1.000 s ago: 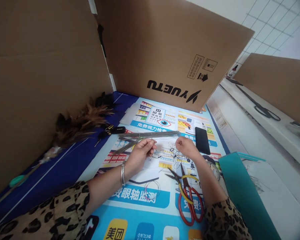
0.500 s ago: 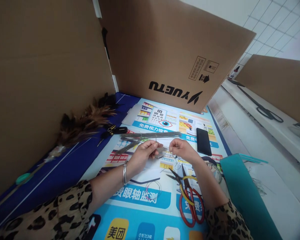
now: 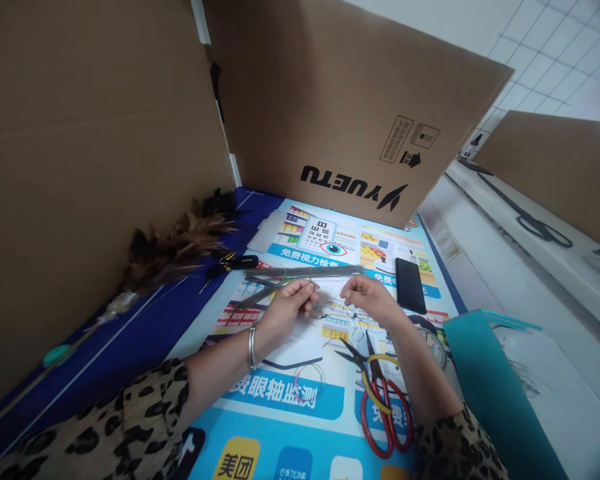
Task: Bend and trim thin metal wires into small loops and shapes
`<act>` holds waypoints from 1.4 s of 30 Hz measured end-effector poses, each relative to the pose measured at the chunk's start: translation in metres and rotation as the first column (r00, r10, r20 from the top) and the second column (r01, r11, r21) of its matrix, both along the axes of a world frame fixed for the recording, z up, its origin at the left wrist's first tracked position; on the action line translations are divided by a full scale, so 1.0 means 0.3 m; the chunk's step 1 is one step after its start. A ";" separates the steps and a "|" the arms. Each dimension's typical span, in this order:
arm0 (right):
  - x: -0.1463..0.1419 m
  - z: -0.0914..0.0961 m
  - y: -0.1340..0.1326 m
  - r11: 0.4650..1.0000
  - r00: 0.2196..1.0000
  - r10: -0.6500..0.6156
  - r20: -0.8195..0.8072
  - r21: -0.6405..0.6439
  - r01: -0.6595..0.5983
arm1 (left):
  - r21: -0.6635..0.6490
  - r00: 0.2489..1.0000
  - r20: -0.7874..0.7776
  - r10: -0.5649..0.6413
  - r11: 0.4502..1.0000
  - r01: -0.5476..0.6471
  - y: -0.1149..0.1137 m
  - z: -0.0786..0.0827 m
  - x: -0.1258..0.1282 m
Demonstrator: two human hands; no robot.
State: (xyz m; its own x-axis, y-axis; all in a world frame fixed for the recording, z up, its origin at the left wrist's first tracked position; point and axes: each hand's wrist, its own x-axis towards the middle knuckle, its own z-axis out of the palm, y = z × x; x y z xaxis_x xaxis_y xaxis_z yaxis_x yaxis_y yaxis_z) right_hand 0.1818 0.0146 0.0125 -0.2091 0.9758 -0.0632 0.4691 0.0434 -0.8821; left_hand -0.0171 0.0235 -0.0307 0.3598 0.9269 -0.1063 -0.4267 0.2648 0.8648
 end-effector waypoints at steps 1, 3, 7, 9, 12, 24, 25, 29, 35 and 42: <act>0.012 -0.006 0.003 1.000 0.999 0.007 0.051 -0.010 -0.007 | -0.003 1.000 0.015 0.011 1.000 -0.011 0.001 0.000 -0.002; 0.027 -0.017 0.006 1.000 0.981 0.022 0.194 -0.004 -0.021 | -0.009 0.999 0.047 0.016 1.000 -0.015 0.001 0.002 -0.004; 0.014 -0.019 0.003 0.995 0.903 0.033 0.428 0.072 -0.070 | -0.027 0.995 0.097 -0.011 1.000 0.014 -0.003 0.009 -0.004; -0.003 -0.007 -0.001 0.989 0.882 0.022 0.470 0.121 -0.089 | -0.043 0.994 0.109 -0.022 0.999 0.027 -0.006 0.014 -0.003; -0.015 0.017 -0.006 0.978 0.877 0.010 0.480 0.180 -0.110 | -0.054 0.993 0.111 -0.035 0.998 0.041 -0.009 0.022 -0.003; 0.099 0.043 -0.003 0.991 0.727 -0.030 0.686 0.118 -0.070 | 0.024 0.998 -0.066 0.023 0.999 -0.022 0.007 0.004 0.000; 0.085 0.030 -0.001 0.990 0.727 -0.019 0.687 0.112 -0.080 | 0.029 0.996 -0.082 0.025 0.999 -0.022 0.008 0.001 0.000; 0.036 -0.015 0.012 0.992 0.692 -0.034 0.721 0.109 -0.066 | 0.028 0.994 -0.108 0.033 0.999 -0.030 0.017 -0.005 0.002; 0.123 0.027 0.011 0.996 0.660 -0.047 0.750 0.086 -0.027 | 0.021 0.991 -0.131 0.007 1.000 -0.005 0.018 0.002 0.001; 0.190 0.043 -0.015 0.996 0.613 0.087 0.786 -0.064 -0.059 | 0.004 0.984 -0.176 0.031 1.000 -0.030 0.014 -0.008 0.000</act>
State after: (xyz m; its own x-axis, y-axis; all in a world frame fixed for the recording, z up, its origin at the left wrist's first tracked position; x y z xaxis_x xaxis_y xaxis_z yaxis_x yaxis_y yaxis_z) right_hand 0.2388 0.0101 0.0255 -0.1363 0.9544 -0.2657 0.9800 0.0906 -0.1771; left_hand -0.0170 0.0278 -0.0331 0.3072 0.9374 -0.1643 -0.2753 0.2528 0.9275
